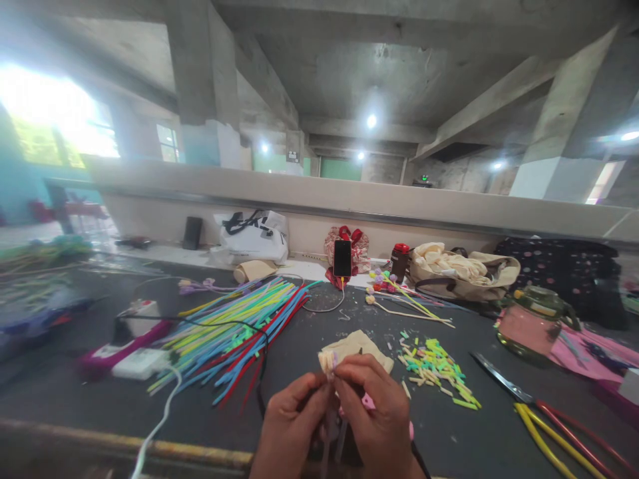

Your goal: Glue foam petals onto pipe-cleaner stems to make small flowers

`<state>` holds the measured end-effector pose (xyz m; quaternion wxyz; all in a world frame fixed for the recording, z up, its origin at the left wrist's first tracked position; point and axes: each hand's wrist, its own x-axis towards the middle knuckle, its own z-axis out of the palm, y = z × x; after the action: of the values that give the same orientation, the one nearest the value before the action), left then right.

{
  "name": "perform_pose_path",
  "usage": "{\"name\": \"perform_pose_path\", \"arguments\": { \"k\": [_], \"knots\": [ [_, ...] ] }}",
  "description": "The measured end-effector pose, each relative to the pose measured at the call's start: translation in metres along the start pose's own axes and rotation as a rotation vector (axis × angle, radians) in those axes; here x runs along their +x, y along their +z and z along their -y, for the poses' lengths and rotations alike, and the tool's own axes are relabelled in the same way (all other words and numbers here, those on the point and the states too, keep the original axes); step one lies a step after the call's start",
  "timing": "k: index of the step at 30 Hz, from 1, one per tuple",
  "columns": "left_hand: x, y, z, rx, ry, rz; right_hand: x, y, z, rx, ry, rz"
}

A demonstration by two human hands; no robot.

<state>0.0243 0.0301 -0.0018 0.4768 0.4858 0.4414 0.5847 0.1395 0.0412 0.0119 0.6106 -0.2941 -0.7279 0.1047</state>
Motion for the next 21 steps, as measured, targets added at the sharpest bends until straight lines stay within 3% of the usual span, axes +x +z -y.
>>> {"name": "perform_pose_path", "arguments": {
  "k": [7, 10, 15, 21],
  "knots": [
    [-0.001, -0.005, 0.005, 0.011, 0.027, -0.046, -0.003, -0.007, -0.001, 0.054, 0.035, -0.056],
    [0.000, -0.010, 0.003, 0.031, 0.080, -0.010, -0.004, -0.008, 0.000, 0.095, 0.067, -0.028],
    [0.002, -0.015, 0.002, 0.112, 0.164, 0.086, -0.005, -0.007, 0.001, 0.107, -0.011, 0.045],
    [-0.001, -0.013, 0.005, 0.104, 0.174, 0.028, -0.003, -0.006, 0.001, 0.091, -0.014, 0.040]
  ]
}}
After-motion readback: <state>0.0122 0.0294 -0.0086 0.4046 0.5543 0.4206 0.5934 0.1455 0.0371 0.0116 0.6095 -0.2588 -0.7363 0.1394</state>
